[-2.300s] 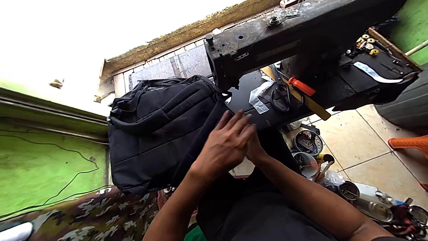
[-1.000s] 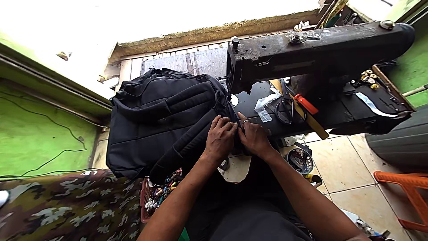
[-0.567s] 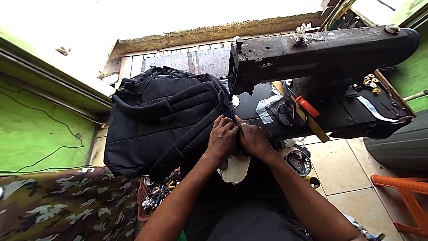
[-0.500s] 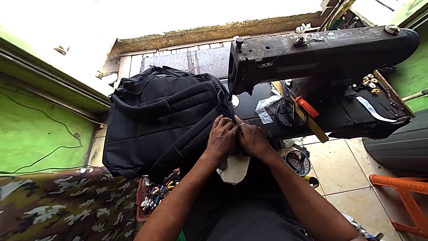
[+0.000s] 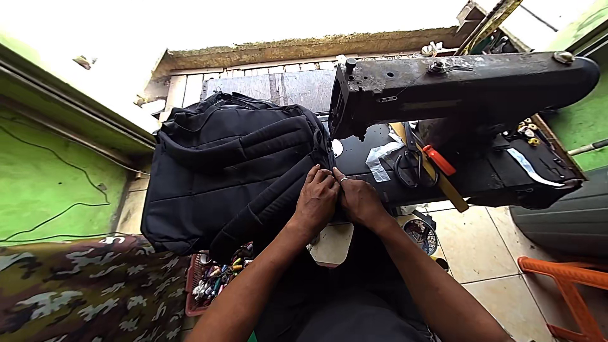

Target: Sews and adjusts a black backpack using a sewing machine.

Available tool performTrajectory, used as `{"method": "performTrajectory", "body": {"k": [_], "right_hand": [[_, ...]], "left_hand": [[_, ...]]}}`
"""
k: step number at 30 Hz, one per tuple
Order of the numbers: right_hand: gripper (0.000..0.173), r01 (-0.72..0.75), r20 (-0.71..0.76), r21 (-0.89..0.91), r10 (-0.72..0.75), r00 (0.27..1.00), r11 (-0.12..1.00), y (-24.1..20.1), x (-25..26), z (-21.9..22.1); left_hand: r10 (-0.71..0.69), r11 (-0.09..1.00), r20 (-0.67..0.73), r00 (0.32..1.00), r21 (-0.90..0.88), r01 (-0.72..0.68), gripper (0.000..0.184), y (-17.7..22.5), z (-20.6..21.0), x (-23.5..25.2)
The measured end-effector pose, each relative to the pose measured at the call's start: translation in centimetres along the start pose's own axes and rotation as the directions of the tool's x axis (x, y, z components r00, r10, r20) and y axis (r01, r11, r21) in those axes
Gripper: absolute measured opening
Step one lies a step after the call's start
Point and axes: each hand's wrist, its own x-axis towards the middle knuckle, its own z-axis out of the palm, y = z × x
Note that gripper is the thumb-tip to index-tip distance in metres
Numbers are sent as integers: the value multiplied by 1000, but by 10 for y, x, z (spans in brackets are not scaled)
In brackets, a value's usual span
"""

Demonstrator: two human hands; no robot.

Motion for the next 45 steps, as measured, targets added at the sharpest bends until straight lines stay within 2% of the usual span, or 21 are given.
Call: {"method": "performTrajectory", "body": {"k": [5,16,18,21,23,25,26,27,29,30,31,32,33,34,35,36,37,39,40,42,45], "right_hand": [[52,-48,50,8,47,998,999,-3,17,-7],[50,-104,-56,68,108,993,992,1,38,-7],[47,-100,-101,124,113,988,987,3,38,-5],[44,-67,-224,279,132,966,958,9,27,4],[50,-70,-202,401,162,966,913,8,12,5],[48,-69,-161,571,194,968,818,6,-1,7],[43,-68,-130,692,216,968,718,6,-6,9],[38,-79,-69,821,236,969,565,6,-12,8],[31,-156,110,961,199,974,231,10,-25,-4],[28,-213,181,953,161,970,217,15,-34,-8],[28,-246,217,904,120,969,350,24,-42,-10],[31,-236,230,785,85,970,572,37,-50,-11],[34,-190,221,584,70,973,789,49,-58,-10],[38,-151,200,368,80,977,918,56,-68,-9],[41,-137,159,203,106,982,969,57,-77,-9],[42,-125,57,102,120,991,987,55,-86,-5],[40,-78,-122,45,83,989,996,51,-92,4],[36,63,-412,13,-52,910,998,38,-89,16],[35,123,-464,28,-97,880,992,29,-82,19],[32,203,-476,61,-150,867,977,10,-62,26],[37,202,-446,207,-91,891,957,-15,-27,35]], "left_hand": [[1,999,-6,1000,54,-1,16,-7,1,13],[20,986,-32,999,165,-14,16,-18,11,34],[36,987,-24,999,160,-32,17,-21,12,35],[56,997,59,997,41,-58,29,-25,-8,26],[15,1000,68,998,-9,-15,42,-29,-36,8],[-105,994,73,992,9,105,68,-42,-71,-22],[-181,983,99,978,21,180,83,-50,-85,-40],[-248,969,125,961,35,246,96,-59,-95,-57],[-294,955,130,947,74,287,105,-73,-96,-88],[-289,956,112,951,87,280,99,-75,-92,-100],[-280,957,83,956,99,272,90,-76,-88,-107],[-272,957,46,961,117,265,81,-76,-86,-112],[-267,955,8,964,135,264,73,-76,-85,-113],[-263,953,-27,964,147,264,68,-77,-86,-113],[-265,952,-46,963,145,269,64,-78,-87,-112],[-268,951,-59,962,142,274,62,-81,-88,-110],[-269,950,-67,961,142,276,61,-83,-89,-108],[-277,950,-68,959,134,284,60,-86,-91,-101],[-297,945,-60,953,121,302,60,-87,-94,-96],[-380,922,-19,925,67,381,63,-90,-104,-86],[-505,862,39,862,-29,507,58,-104,-124,-76]]}}
